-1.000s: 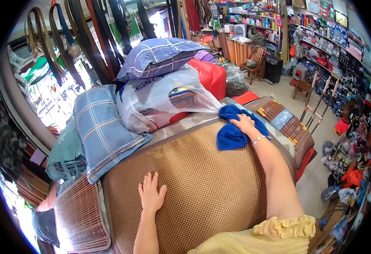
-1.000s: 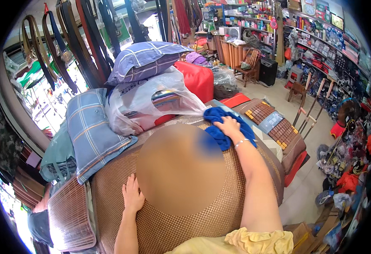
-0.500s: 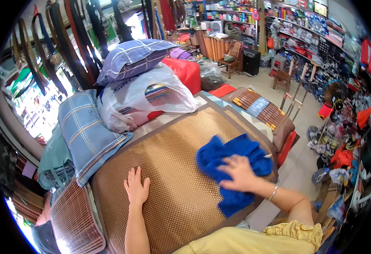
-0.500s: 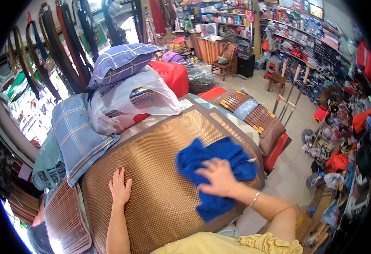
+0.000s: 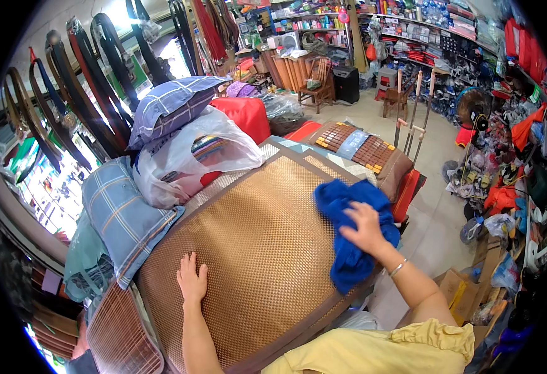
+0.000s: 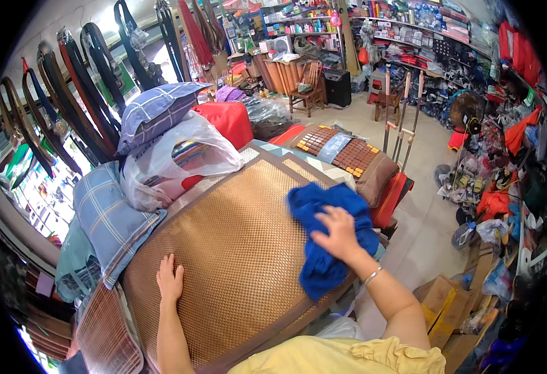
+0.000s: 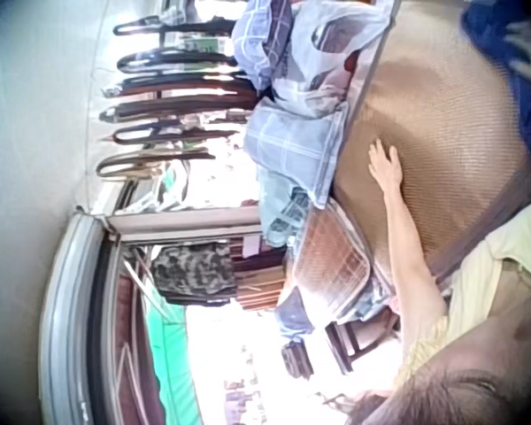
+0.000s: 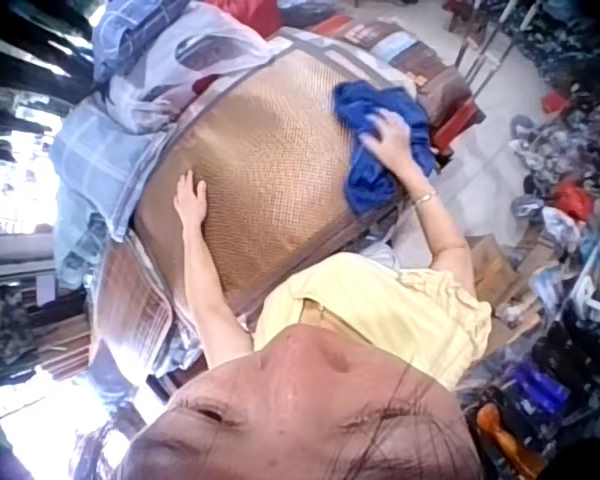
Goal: The person wipes a bamboo mat using a blue cloth, moves it onto a stack of pillows and other mats, walks to pick up a plastic bag, and then returns to wipe another bamboo mat.
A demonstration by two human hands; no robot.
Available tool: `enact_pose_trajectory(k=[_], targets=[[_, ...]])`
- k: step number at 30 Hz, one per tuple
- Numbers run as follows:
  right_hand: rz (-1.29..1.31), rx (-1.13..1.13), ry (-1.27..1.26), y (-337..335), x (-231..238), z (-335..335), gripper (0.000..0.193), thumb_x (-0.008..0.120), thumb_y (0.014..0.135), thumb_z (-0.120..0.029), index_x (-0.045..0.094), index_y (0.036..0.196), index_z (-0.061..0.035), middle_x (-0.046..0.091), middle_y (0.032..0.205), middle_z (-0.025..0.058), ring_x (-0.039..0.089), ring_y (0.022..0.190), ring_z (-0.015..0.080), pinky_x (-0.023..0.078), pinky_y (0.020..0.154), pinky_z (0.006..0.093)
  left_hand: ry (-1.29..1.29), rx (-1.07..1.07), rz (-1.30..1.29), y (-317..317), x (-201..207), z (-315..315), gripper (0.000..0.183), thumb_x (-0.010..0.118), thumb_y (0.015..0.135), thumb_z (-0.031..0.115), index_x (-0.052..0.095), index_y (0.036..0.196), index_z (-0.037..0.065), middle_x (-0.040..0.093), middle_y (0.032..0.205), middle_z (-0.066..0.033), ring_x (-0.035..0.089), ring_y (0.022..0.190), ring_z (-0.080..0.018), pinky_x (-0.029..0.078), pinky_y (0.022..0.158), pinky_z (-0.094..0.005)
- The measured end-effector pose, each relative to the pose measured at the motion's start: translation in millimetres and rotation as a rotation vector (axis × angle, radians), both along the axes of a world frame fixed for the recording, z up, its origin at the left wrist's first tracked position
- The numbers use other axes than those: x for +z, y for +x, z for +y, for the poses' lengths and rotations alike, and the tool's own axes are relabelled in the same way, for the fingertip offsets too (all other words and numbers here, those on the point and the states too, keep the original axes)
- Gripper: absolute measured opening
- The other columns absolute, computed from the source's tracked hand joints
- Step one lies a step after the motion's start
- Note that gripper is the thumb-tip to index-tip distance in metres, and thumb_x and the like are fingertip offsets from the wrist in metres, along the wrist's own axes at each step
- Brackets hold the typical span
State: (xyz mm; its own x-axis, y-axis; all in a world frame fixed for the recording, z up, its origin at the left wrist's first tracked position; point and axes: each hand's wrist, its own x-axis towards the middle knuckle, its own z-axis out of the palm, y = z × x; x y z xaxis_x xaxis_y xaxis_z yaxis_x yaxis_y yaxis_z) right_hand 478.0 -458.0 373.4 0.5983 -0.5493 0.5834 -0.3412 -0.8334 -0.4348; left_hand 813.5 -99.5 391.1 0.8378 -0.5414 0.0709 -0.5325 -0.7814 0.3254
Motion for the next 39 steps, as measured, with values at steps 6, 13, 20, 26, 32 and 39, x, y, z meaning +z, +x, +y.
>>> enact_pose_trajectory(k=[6, 13, 20, 26, 32, 39], targets=[[-0.22, -0.227, 0.311, -35.4, -77.0, 3.3, 0.066, 0.064, 0.083, -0.042, 0.053, 0.127, 0.0054, 0.043, 0.138, 0.0257, 0.04, 0.124, 0.0428, 0.029, 0.107, 0.0508, 0.02, 0.015, -0.016, -4.4, 3.8, -0.3, 0.06, 0.045, 0.097, 0.043, 0.036, 0.148, 0.014, 0.028, 0.156, -0.0128, 0.022, 0.146, -0.0274, 0.012, 0.118, -0.0489], [-0.072, 0.392, -0.015, -21.8, -48.8, 193.0, 0.063, 0.076, 0.058, -0.044, 0.063, 0.116, -0.0209, 0.051, 0.131, 0.012, 0.041, 0.125, 0.037, 0.031, 0.094, 0.0545, 0.028, 0.014, -0.042, 0.7, -2.1, -2.0, 0.06, 0.044, 0.097, 0.044, 0.036, 0.148, 0.015, 0.029, 0.156, -0.0128, 0.023, 0.146, -0.0276, 0.013, 0.118, -0.0496], [-0.082, 0.542, -0.247, -18.8, -59.8, 132.4, 0.062, 0.079, 0.047, -0.048, 0.066, 0.103, -0.025, 0.055, 0.112, 0.0049, 0.047, 0.117, 0.0349, 0.034, 0.087, 0.0527, 0.02, -0.141, -0.003, -12.9, 5.3, 35.6, 0.06, 0.05, 0.095, 0.037, 0.038, 0.147, 0.011, 0.029, 0.156, -0.0143, 0.023, 0.145, -0.0311, 0.012, 0.118, -0.0493], [-0.156, 0.032, -0.152, -34.5, -103.0, 17.4, 0.058, 0.075, 0.064, -0.037, 0.058, 0.109, -0.0036, 0.044, 0.136, 0.0231, 0.037, 0.123, 0.0482, 0.028, 0.102, 0.0584, 0.085, -0.15, 0.037, -54.3, 14.7, 87.0, 0.06, 0.05, 0.093, 0.036, 0.038, 0.147, 0.011, 0.028, 0.156, -0.0159, 0.022, 0.145, -0.0327, 0.012, 0.118, -0.0504], [-0.236, -0.259, 0.142, -10.8, -85.5, -67.7, 0.066, 0.067, 0.083, -0.037, 0.047, 0.131, 0.0048, 0.046, 0.138, 0.0167, 0.041, 0.123, 0.0384, 0.032, 0.105, 0.045, 0.16, -0.197, 0.0, -38.2, 9.3, 69.7, 0.064, 0.043, 0.097, 0.043, 0.029, 0.151, 0.013, 0.023, 0.158, -0.0153, 0.02, 0.146, -0.0313, 0.01, 0.118, -0.0516], [-0.06, 0.126, -0.064, 13.2, -18.9, 114.6, 0.05, 0.072, 0.064, -0.031, 0.063, 0.108, -0.0076, 0.052, 0.128, 0.0176, 0.044, 0.112, 0.043, 0.032, 0.094, 0.0546, 0.204, -0.042, -0.031, -15.3, -5.5, 52.7, 0.062, 0.035, 0.099, 0.049, 0.027, 0.152, 0.018, 0.021, 0.159, -0.0114, 0.018, 0.147, -0.028, 0.009, 0.117, -0.0546]])
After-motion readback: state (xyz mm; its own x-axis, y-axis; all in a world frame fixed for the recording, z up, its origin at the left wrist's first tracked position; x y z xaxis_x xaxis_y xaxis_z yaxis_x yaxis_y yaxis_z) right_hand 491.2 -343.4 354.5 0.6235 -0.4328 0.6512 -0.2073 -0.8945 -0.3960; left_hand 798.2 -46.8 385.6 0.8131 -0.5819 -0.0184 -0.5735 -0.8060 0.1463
